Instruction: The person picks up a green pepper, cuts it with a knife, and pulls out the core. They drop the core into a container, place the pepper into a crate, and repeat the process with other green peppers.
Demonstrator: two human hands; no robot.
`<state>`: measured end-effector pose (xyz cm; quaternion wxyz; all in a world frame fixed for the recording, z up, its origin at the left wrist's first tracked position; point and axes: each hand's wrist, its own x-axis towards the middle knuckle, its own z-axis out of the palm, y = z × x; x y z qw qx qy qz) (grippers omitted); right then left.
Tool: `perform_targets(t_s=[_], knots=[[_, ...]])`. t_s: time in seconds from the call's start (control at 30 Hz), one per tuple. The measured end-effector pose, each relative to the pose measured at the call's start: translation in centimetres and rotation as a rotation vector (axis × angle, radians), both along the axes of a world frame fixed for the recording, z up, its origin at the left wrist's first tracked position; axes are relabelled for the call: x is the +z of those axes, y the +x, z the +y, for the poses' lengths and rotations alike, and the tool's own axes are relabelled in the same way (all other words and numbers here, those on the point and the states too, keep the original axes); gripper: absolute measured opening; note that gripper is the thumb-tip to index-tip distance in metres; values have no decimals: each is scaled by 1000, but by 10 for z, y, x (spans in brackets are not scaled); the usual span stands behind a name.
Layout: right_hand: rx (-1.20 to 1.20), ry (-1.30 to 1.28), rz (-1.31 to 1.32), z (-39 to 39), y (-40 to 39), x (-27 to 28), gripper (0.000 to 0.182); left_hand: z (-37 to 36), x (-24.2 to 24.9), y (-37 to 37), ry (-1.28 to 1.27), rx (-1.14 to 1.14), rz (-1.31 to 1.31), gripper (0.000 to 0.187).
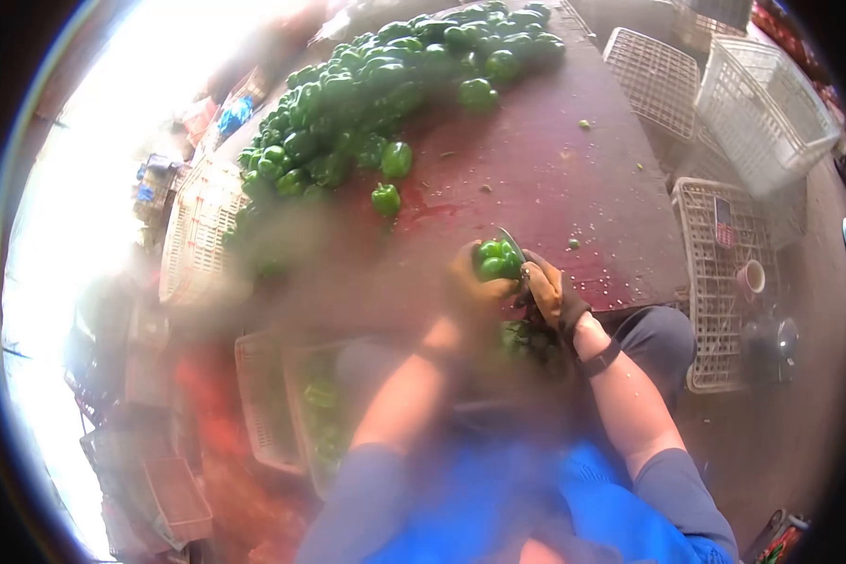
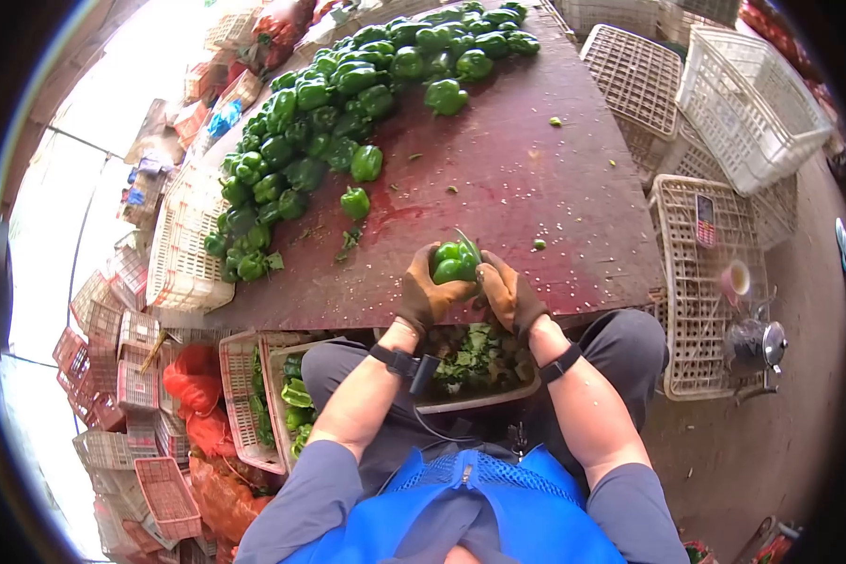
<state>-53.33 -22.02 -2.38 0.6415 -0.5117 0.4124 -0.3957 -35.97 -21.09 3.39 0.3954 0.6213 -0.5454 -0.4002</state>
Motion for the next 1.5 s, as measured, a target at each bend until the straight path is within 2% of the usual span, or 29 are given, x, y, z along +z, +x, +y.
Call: perform_targets(t_s=[0.07, 0.1, 0.2, 0.3, 0.43, 0.5, 0.53, 0.57, 0.6, 0.67, 0.7, 0.77, 0.87, 0.9, 1.0, 1.07, 1.1, 1.13, 1.23, 1.33, 1.5], knots=[[-62, -64, 97, -3, -2, -11, 52, 3, -1, -13, -4, 27, 38, 82], [-11, 22, 34, -4, -6, -11, 53, 3, -5, -15, -22, 34, 15, 81], [-83, 5, -14, -6, -2, -29, 54, 1, -14, -15, -59, 37, -7, 75], [-46, 6, -37, -8, -6, -30, 56, -2, -12, -17, -39, 24, 37, 70], [-41, -18, 86, -6, -5, -39, 58, -3, -20, -20, -87, 80, -24, 64], [-49, -134, 221, 2, -2, -39, 59, -3, -17, -20, 25, 146, 222, 61], [-5, -92, 287, 4, -4, -35, 59, -3, -14, -22, 82, 178, 346, 59], [42, -52, 353, 7, -6, -30, 59, -6, -20, -20, 63, 211, 473, 46], [91, -9, 419, 12, -7, -25, 59, -8, -26, -16, 116, 226, 553, 41], [55, -46, 346, 12, -7, -35, 54, -14, -36, -6, 216, 256, 716, 33], [78, -33, 309, 11, -10, -30, 52, -17, -37, -7, 180, 273, 734, 24], [89, 37, 220, 12, -16, -20, 47, -18, -36, -1, 210, 344, 886, 24], [-83, 124, 142, 12, -16, -2, 51, -16, -38, 5, 150, 246, 776, 26], [-130, 197, 111, 6, -12, -16, 57, -19, -72, 16, 38, 111, 613, 27], [-86, 80, 149, -5, -5, -38, 61, -5, -100, 18, -51, -32, 334, 30], [-54, 123, 103, -5, -3, -38, 59, 9, -44, -8, 236, 17, 597, 30], [-25, 160, 117, -8, -5, -33, 56, 11, -37, -12, 319, 54, 624, 32], [6, 196, 133, -9, -8, -29, 53, 14, -32, -13, 330, 50, 638, 32], [-9, 171, -41, -4, -9, -8, 45, 17, -23, -16, 316, 40, 687, 34], [-54, 238, -1, -3, -16, 5, 38, 20, -22, -20, 238, 41, 734, 35], [-55, 213, -119, -7, -17, -16, 34, 21, -25, -20, 194, 38, 766, 35]])
